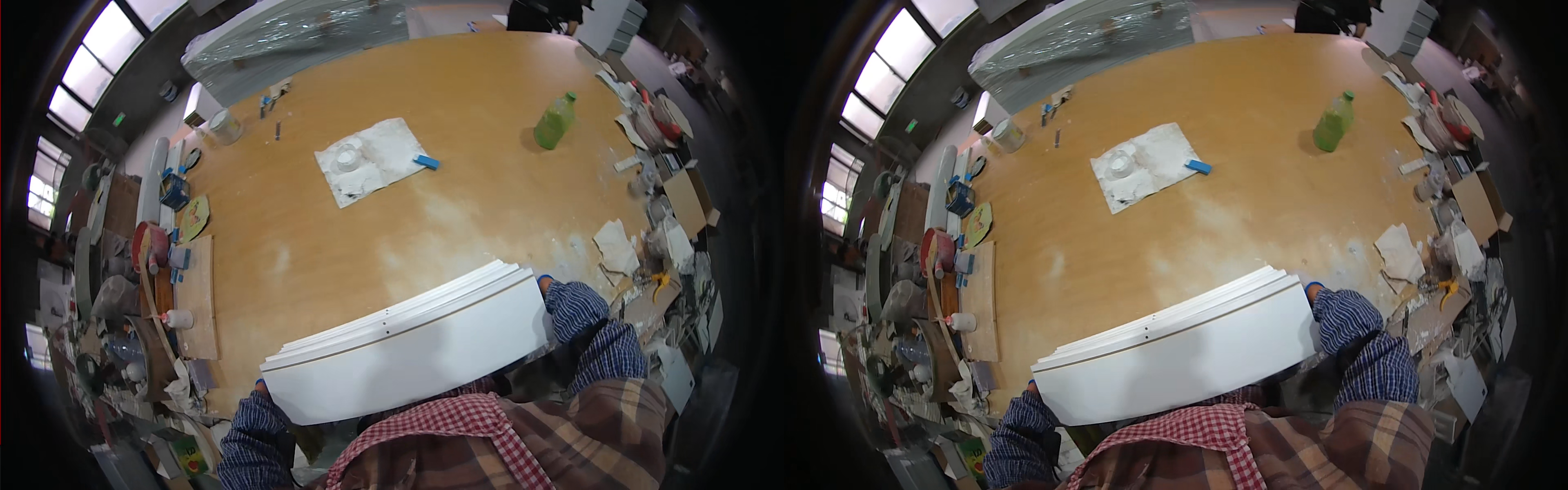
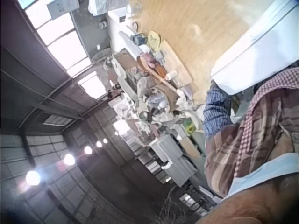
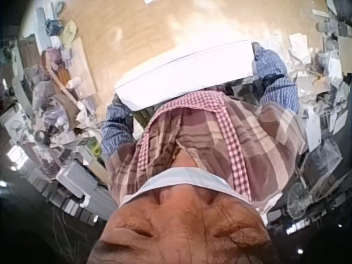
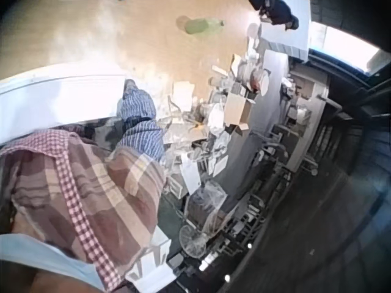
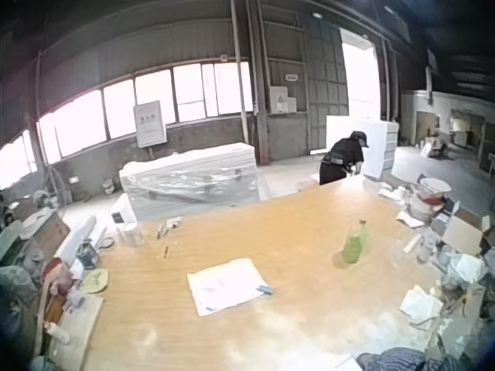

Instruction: Inspecting, cleaning, and organizing white furniture components in a workshop environment.

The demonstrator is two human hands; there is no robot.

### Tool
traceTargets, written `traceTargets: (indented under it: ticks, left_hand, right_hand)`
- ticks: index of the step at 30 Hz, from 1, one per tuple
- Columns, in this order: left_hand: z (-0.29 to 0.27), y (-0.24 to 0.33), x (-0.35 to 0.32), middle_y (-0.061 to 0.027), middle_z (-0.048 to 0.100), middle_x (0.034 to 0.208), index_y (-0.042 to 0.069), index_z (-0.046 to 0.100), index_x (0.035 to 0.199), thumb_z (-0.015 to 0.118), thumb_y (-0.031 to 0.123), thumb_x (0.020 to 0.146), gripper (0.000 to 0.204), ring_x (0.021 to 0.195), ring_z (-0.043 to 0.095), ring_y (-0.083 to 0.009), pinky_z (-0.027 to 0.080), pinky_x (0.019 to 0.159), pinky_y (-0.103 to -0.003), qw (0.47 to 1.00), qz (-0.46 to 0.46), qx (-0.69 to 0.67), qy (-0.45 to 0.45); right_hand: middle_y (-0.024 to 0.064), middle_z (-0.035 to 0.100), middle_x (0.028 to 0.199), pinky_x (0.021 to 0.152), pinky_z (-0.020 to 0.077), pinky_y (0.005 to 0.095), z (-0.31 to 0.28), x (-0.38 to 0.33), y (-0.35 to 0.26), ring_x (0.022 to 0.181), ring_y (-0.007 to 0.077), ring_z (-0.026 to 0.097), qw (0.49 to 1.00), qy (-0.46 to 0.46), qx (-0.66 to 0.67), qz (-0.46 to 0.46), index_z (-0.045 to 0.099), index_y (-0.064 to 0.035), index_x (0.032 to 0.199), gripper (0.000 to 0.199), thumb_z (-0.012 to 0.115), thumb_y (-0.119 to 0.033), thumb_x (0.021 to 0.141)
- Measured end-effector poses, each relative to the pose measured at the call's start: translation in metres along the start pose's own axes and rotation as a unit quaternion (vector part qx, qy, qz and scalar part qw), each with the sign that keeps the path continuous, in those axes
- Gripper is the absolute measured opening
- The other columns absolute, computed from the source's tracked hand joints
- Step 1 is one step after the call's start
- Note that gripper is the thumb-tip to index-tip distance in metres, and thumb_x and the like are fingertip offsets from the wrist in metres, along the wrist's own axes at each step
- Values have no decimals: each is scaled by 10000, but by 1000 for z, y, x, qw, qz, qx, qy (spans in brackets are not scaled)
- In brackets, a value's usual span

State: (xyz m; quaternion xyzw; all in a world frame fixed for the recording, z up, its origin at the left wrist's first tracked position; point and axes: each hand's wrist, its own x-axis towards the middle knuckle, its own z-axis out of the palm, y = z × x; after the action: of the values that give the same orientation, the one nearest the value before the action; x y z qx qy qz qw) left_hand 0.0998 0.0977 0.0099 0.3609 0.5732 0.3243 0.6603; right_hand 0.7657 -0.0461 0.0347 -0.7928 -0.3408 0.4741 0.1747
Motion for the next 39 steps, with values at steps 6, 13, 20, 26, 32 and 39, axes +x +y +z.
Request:
traceTargets:
  ticks: [6,13,20,26,32,39]
  left_hand:
    - [-82,-21,4,-237,543,1460,-30,439,1496,327,701,1040,869,1361,525,-322,481,1100,-501,990,-59,118,-56]
    - [-7,61,-45,-223,508,1512,-94,454,1471,247,744,1029,970,1404,488,-319,426,1136,-421,992,-81,67,-67]
    - [-27,2,-52,-144,540,1482,56,442,1538,291,787,997,922,1322,539,-307,452,1107,-418,988,-120,-81,-51]
    - [-50,11,-45,-142,550,1465,49,443,1531,331,775,997,908,1290,563,-311,490,1072,-429,988,-106,-96,-57]
    - [-117,13,-68,-147,557,1454,42,445,1524,356,758,1002,890,1271,578,-314,508,1053,-432,988,-87,-120,-44]
    - [-72,38,-80,-152,564,1441,34,448,1516,386,738,1008,870,1249,595,-318,529,1031,-435,984,-57,-171,6]
  right_hand:
    - [119,686,1331,999,506,493,-26,-4,11,1136,341,668,991,45,-102,72,585,-43,1392,713,354,-620,1044]
    - [214,446,1583,1208,303,379,11,-90,0,1472,295,416,903,-83,419,-50,330,26,1585,810,261,-603,1079]
    - [212,349,1639,1217,279,371,37,-82,3,1499,281,369,953,-60,296,17,262,23,1607,817,240,-603,1083]
    - [245,421,1573,1152,360,401,75,-99,-46,1409,344,457,982,58,177,31,335,-25,1585,700,269,-527,1102]
    - [242,546,1125,917,462,495,99,-70,-10,1043,408,561,873,256,-327,-256,489,-113,1415,453,412,-367,1048]
    - [226,554,1205,901,452,517,86,-76,-34,1099,417,545,968,178,-102,-144,517,-51,1329,451,440,-388,1039]
